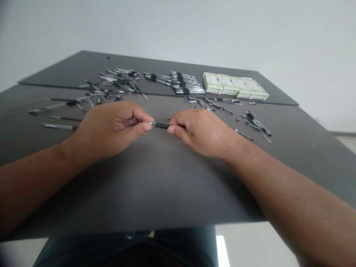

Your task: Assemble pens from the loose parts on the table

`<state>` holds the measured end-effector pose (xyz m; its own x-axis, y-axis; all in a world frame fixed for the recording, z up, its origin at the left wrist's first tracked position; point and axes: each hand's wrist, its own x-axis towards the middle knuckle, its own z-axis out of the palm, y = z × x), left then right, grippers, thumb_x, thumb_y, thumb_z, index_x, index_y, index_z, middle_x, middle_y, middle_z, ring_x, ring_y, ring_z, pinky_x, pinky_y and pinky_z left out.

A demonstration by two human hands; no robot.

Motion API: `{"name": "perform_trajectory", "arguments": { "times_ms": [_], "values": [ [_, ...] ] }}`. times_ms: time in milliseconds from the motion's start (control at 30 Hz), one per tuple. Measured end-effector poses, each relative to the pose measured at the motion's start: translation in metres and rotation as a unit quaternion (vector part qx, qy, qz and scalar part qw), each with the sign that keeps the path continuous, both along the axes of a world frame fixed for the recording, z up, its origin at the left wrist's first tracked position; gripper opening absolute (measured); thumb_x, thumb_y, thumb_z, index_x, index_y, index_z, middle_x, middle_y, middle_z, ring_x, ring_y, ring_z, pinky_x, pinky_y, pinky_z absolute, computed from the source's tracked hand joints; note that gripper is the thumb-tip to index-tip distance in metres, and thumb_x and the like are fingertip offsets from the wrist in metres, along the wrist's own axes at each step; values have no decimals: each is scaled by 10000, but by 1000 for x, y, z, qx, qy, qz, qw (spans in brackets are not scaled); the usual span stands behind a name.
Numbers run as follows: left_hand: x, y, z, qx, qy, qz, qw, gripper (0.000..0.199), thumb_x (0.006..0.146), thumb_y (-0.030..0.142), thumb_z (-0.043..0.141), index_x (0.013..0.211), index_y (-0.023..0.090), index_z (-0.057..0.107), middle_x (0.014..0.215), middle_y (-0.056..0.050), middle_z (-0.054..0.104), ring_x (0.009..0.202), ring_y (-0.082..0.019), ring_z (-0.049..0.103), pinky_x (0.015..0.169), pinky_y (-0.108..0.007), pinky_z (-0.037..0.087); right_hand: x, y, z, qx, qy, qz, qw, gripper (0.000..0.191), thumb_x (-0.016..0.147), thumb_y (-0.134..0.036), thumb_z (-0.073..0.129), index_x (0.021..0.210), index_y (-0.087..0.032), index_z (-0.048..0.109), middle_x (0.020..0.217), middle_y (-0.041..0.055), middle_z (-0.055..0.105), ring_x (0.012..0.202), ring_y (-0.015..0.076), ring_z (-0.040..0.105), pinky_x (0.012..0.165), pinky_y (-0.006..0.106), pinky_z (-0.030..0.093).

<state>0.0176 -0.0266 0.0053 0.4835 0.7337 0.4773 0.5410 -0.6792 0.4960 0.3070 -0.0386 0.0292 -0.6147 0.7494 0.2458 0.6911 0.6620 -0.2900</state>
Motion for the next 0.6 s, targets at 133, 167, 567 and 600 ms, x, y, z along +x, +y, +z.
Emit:
{"name": "perform_trajectory", "arguments": {
  "times_ms": [133,167,567,600],
  "values": [
    [0,0,1,19,-2,-3,1000,151,1034,372,715,1012,286,837,957,-28,873,907,-252,809,854,-406,608,-2,-2,-2,-33,31,-20,999,295,1155,-490,675,1084,-251,832,874,23,810,794,219,712,749,341,476],
    [0,0,1,15,0,-1,1000,150,1033,375,716,1011,287,836,963,-27,875,914,-254,810,862,-404,611,-2,-2,-3,-33,38,-32,998,261,1129,-491,721,1088,-255,825,872,15,807,784,216,704,745,338,477],
    [0,2,2,-3,6,-7,1000,133,1043,383,726,1002,303,823,988,-30,872,958,-271,813,906,-423,631,-3,-2,-1,-20,22,-28,999,288,1135,-483,689,1101,-251,857,892,29,823,808,226,716,753,343,472],
    [0,2,3,-1,9,-6,1000,140,1040,382,720,1002,299,826,985,-31,870,961,-270,813,910,-420,633,-3,-2,-1,-17,26,-39,999,255,1109,-483,733,1098,-259,854,882,21,818,798,223,710,742,340,470]
  ]
}}
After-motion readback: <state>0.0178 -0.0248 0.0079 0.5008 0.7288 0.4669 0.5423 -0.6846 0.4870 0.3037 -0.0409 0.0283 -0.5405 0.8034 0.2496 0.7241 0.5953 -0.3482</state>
